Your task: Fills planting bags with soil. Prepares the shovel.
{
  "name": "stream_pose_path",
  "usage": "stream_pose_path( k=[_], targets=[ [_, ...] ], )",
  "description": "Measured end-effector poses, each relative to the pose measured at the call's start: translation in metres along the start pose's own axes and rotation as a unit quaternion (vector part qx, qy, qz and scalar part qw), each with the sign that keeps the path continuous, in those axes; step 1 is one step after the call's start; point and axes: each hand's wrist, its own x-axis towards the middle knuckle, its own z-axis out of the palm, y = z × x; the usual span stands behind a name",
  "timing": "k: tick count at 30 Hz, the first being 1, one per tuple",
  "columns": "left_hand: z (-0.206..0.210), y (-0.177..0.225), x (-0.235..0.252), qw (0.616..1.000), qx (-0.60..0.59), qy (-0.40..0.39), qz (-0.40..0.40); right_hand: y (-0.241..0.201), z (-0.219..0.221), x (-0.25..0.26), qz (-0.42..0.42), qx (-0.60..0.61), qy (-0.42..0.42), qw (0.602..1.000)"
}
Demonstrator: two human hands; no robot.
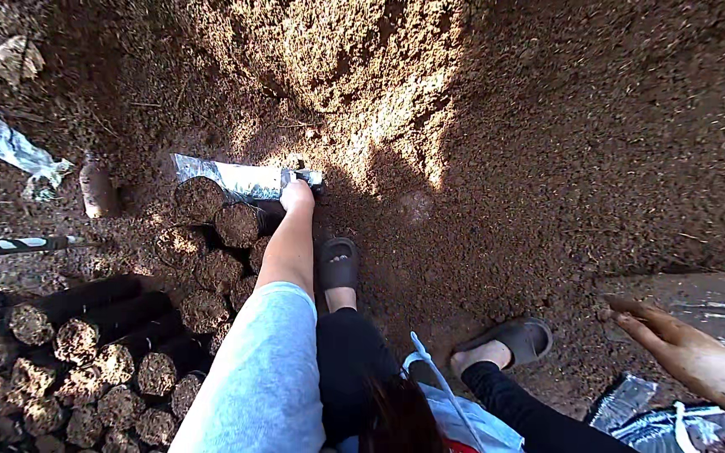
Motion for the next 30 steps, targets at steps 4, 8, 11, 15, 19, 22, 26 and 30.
stream_pose_path(
  k=[4, 8, 11, 15, 19, 22, 26, 30],
  targets=[
    [-0.025, -0.018, 0.006, 0.991, -0.098, 0.086, -0.041, 0.001, 0.000, -0.001, -0.019, -0.006, 0.018, 1.000],
    [-0.059, -0.048, 0.018, 0.981, -0.158, 0.101, -0.040, -0.003, 0.000, -0.004, -0.029, -0.015, 0.024, 0.999],
    [-0.075, -0.065, 0.014, 0.993, -0.103, 0.057, 0.020, -0.021, 0.002, -0.007, -0.047, -0.020, 0.016, 0.999],
    [-0.096, -0.046, -0.029, 0.980, -0.161, 0.070, 0.089, -0.074, 0.020, 0.001, -0.112, -0.001, -0.025, 0.993],
    [-0.091, 0.028, -0.129, 0.934, -0.198, -0.007, 0.298, -0.145, 0.059, 0.025, -0.157, 0.200, -0.055, 0.966],
    [-0.045, 0.083, -0.203, 0.867, -0.258, -0.135, 0.404, -0.198, 0.085, 0.045, -0.102, 0.453, -0.054, 0.884],
    [-0.014, 0.097, -0.249, 0.757, -0.456, -0.335, 0.326, -0.220, 0.100, 0.053, -0.079, 0.637, -0.013, 0.766],
    [-0.025, 0.112, -0.261, 0.832, -0.288, -0.281, 0.382, -0.183, 0.087, 0.050, -0.111, 0.446, 0.043, 0.887]
  ],
)
